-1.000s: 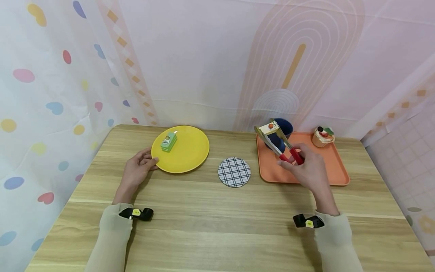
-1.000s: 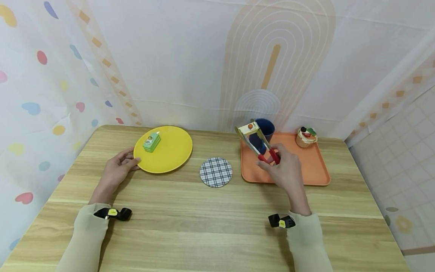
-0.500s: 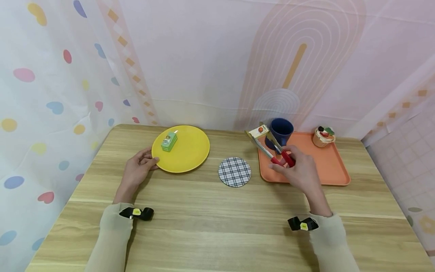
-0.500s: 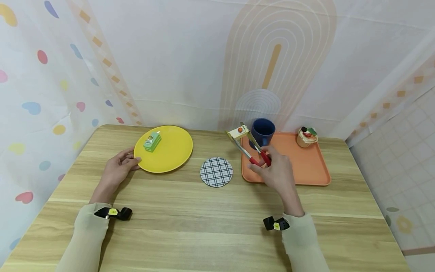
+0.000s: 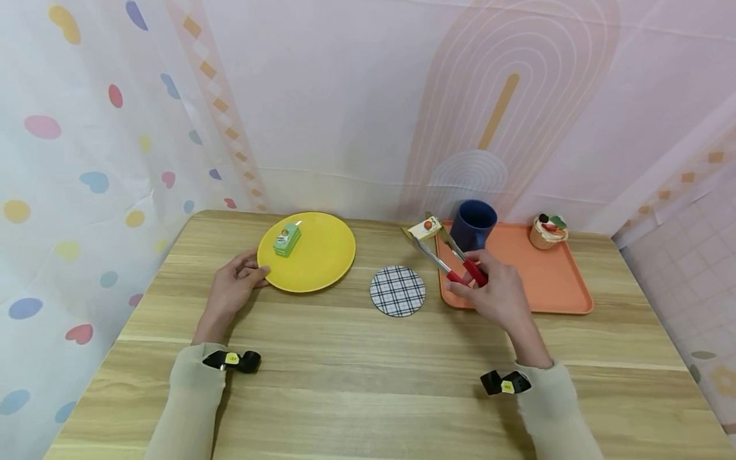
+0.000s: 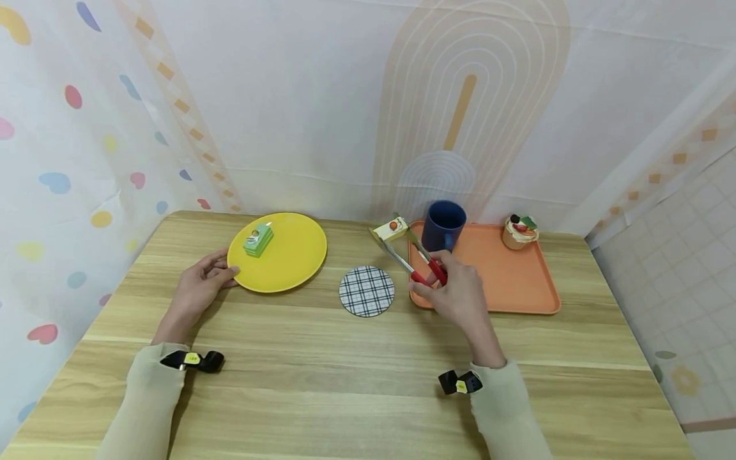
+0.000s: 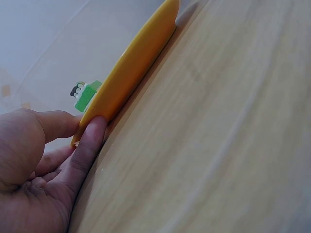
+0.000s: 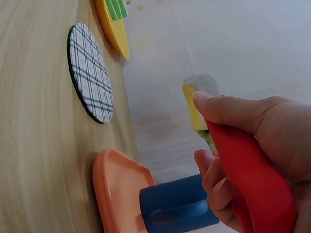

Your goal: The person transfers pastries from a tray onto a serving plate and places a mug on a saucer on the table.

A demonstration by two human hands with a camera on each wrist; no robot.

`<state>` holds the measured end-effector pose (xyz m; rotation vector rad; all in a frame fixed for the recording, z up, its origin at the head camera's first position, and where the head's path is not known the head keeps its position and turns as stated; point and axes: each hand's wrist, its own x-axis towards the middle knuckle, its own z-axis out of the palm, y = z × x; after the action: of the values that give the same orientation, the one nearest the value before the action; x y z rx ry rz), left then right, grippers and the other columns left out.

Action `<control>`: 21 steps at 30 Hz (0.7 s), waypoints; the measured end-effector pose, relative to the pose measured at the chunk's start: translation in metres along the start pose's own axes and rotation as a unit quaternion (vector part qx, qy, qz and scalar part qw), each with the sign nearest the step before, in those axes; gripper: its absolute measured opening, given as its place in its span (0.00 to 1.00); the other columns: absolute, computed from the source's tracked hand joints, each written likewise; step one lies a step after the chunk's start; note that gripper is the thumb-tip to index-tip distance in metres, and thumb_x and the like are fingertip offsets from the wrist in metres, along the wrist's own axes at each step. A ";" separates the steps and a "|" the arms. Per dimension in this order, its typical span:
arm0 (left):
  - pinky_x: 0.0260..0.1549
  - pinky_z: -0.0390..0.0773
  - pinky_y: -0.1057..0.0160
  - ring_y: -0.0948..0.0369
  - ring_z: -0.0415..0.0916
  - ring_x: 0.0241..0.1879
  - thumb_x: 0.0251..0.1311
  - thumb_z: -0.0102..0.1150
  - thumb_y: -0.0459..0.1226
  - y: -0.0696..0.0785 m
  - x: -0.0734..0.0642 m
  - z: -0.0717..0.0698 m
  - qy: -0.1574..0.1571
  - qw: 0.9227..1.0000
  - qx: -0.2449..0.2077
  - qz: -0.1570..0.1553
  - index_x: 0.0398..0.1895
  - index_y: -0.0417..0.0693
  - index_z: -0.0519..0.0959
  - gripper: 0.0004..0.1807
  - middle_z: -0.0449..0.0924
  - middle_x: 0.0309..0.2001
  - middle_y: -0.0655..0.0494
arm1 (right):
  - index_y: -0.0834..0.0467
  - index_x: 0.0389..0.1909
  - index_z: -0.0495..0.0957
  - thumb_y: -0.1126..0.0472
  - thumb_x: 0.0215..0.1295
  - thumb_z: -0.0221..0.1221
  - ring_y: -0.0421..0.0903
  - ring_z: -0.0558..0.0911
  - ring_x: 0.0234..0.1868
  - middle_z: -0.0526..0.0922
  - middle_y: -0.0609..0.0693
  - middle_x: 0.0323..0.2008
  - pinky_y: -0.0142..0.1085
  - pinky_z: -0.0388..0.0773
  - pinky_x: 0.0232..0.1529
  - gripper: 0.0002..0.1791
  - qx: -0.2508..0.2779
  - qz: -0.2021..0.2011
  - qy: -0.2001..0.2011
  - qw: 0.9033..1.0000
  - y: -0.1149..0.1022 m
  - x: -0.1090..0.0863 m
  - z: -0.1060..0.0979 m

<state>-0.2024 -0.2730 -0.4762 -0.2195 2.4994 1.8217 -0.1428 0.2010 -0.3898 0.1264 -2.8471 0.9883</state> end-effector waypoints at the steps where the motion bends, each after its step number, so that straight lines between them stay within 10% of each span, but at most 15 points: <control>1: 0.44 0.89 0.72 0.74 0.81 0.39 0.74 0.59 0.41 0.000 0.000 0.000 0.000 1.000 -0.001 0.001 0.79 0.45 0.61 0.34 0.76 0.47 0.56 | 0.58 0.56 0.78 0.49 0.56 0.76 0.49 0.73 0.29 0.85 0.55 0.32 0.33 0.63 0.20 0.30 0.002 -0.001 -0.002 1.000 -0.001 0.000 0.001; 21: 0.44 0.89 0.73 0.75 0.81 0.38 0.74 0.57 0.38 -0.003 0.003 -0.001 -0.004 1.000 -0.010 0.003 0.79 0.43 0.60 0.34 0.76 0.47 0.55 | 0.59 0.59 0.77 0.49 0.55 0.77 0.50 0.80 0.33 0.87 0.59 0.39 0.33 0.75 0.28 0.34 0.011 -0.034 -0.023 0.999 -0.020 -0.001 0.022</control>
<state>-0.2045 -0.2754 -0.4788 -0.2064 2.4809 1.8454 -0.1412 0.1717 -0.3948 0.2492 -2.8526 1.0153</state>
